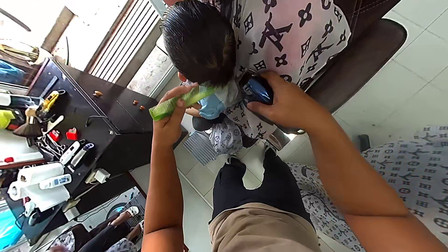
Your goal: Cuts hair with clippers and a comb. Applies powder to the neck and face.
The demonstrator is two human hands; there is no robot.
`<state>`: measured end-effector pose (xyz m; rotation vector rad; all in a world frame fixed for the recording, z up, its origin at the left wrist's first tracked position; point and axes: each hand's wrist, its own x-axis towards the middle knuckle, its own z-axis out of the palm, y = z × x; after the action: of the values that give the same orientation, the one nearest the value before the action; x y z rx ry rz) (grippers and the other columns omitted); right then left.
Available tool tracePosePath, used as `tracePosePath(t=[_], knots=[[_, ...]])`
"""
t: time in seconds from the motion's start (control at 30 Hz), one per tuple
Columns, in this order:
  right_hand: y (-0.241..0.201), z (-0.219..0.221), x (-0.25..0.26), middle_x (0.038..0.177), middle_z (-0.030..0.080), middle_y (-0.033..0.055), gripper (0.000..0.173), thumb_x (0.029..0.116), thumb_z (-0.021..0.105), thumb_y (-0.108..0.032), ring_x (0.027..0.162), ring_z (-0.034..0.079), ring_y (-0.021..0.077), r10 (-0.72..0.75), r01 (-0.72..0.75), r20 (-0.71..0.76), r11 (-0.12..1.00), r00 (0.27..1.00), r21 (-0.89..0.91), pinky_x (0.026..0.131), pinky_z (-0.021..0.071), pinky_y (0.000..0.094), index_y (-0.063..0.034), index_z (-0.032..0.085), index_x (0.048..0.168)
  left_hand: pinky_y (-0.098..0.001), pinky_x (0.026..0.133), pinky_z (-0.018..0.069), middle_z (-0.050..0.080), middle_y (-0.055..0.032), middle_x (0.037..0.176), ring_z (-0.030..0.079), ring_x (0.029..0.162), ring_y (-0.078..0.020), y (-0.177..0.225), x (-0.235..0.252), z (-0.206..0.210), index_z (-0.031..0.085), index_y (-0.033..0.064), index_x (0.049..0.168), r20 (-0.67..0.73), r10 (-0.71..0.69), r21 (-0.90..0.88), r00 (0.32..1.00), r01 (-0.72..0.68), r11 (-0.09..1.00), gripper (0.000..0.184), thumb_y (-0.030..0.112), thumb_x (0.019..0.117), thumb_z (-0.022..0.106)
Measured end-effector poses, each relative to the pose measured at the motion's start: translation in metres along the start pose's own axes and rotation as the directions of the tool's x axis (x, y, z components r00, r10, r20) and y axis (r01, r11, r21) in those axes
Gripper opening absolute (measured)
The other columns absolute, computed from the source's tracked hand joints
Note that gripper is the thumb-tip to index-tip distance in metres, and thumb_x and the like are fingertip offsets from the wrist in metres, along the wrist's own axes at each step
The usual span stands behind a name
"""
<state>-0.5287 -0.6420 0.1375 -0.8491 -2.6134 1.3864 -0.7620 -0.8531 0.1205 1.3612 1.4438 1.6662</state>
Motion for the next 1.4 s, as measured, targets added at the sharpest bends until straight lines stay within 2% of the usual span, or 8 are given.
tracePosePath(t=[0.37, 0.5, 0.57, 0.67, 0.77, 0.97, 1.23, 1.4], knots=[[-0.023, 0.006, -0.038, 0.127, 0.065, 0.0109, 0.074, 0.0923, 0.071, -0.041, 0.104, 0.068, 0.0247, -0.262, 0.261, -0.077, 0.965, 0.962, -0.022, 0.082, 0.0589, 0.0486, -0.0092, 0.041, 0.152, -0.0377, 0.103, 0.0543, 0.068, 0.0005, 0.133, 0.065, 0.123, -0.0174, 0.056, 0.012, 0.021, 0.068, 0.0204, 0.130, 0.120, 0.101, 0.054, 0.988, -0.108, 0.993, 0.029, 0.030, 0.1073, 0.053], [0.013, -0.020, -0.127, 0.130, 0.064, 0.0025, 0.069, 0.0946, 0.068, -0.050, 0.111, 0.063, 0.0050, -0.413, 0.405, -0.022, 0.880, 0.911, 0.247, 0.093, 0.0570, 0.0282, -0.0155, 0.046, 0.150, -0.0354, 0.075, 0.0637, 0.068, -0.0138, 0.124, 0.072, 0.092, -0.0236, 0.132, 0.005, 0.062, 0.060, 0.0083, 0.114, -0.348, 0.183, -0.119, 0.920, -0.237, 0.964, 0.019, 0.011, 0.0954, 0.065], [0.036, -0.029, -0.165, 0.131, 0.063, 0.0002, 0.067, 0.0941, 0.070, -0.049, 0.115, 0.061, 0.0006, -0.414, 0.378, 0.026, 0.854, 0.910, 0.358, 0.098, 0.0540, 0.0221, -0.0168, 0.046, 0.149, -0.0209, 0.051, 0.0557, 0.067, -0.0050, 0.104, 0.063, 0.064, -0.0099, 0.146, 0.011, 0.087, 0.058, 0.0124, 0.105, -0.565, 0.137, -0.167, 0.814, -0.275, 0.947, 0.011, 0.009, 0.0987, 0.049], [0.061, -0.039, -0.199, 0.131, 0.063, -0.0001, 0.071, 0.0927, 0.070, -0.051, 0.116, 0.060, -0.0014, -0.364, 0.325, 0.051, 0.879, 0.930, 0.350, 0.098, 0.0524, 0.0193, -0.0157, 0.046, 0.149, -0.0185, 0.063, 0.0571, 0.070, 0.0116, 0.088, 0.067, 0.072, -0.0021, 0.124, 0.017, 0.126, 0.060, 0.0294, 0.098, -0.638, -0.067, -0.225, 0.767, -0.103, 0.969, 0.030, 0.033, 0.1109, 0.033], [0.081, -0.047, -0.221, 0.130, 0.064, -0.0023, 0.071, 0.0918, 0.071, -0.052, 0.114, 0.061, -0.0014, -0.332, 0.302, 0.027, 0.886, 0.943, 0.351, 0.097, 0.0542, 0.0196, -0.0174, 0.046, 0.149, -0.0264, 0.075, 0.0616, 0.069, 0.0087, 0.095, 0.070, 0.082, -0.0073, 0.077, -0.005, 0.156, 0.051, 0.0255, 0.110, -0.641, 0.038, -0.071, 0.767, -0.109, 0.992, 0.006, 0.030, 0.1088, 0.049], [0.091, -0.057, -0.249, 0.128, 0.064, -0.0020, 0.071, 0.0923, 0.072, -0.050, 0.113, 0.062, -0.0005, -0.359, 0.335, -0.030, 0.831, 0.933, 0.444, 0.096, 0.0549, 0.0196, -0.0140, 0.046, 0.148, -0.0256, 0.078, 0.0620, 0.071, 0.0059, 0.104, 0.071, 0.093, -0.0084, 0.087, -0.020, 0.220, 0.067, 0.0241, 0.108, -0.552, 0.243, 0.080, 0.798, -0.239, 0.968, 0.021, 0.043, 0.0983, 0.066], [0.091, -0.073, -0.295, 0.131, 0.063, -0.0008, 0.072, 0.0912, 0.074, -0.047, 0.114, 0.063, 0.0047, -0.368, 0.292, 0.000, 0.739, 0.930, 0.607, 0.096, 0.0566, 0.0242, -0.0142, 0.046, 0.149, -0.0363, 0.085, 0.0625, 0.075, -0.0135, 0.099, 0.073, 0.094, -0.0196, 0.062, -0.083, 0.299, 0.074, -0.0021, 0.098, -0.252, -0.016, 0.241, 0.968, 0.078, 0.967, 0.030, 0.020, 0.0823, 0.088], [0.057, -0.053, -0.296, 0.132, 0.066, -0.0039, 0.074, 0.0833, 0.085, -0.038, 0.113, 0.066, 0.0075, -0.477, 0.240, 0.133, 0.641, 0.869, 0.729, 0.096, 0.0587, 0.0277, -0.0224, 0.053, 0.148, -0.0282, 0.068, 0.0562, 0.063, -0.0029, 0.084, 0.062, 0.073, -0.0078, 0.089, -0.128, 0.250, 0.056, -0.0032, 0.106, -0.197, -0.287, 0.085, 0.937, 0.308, 0.948, 0.025, 0.019, 0.0971, 0.064]])
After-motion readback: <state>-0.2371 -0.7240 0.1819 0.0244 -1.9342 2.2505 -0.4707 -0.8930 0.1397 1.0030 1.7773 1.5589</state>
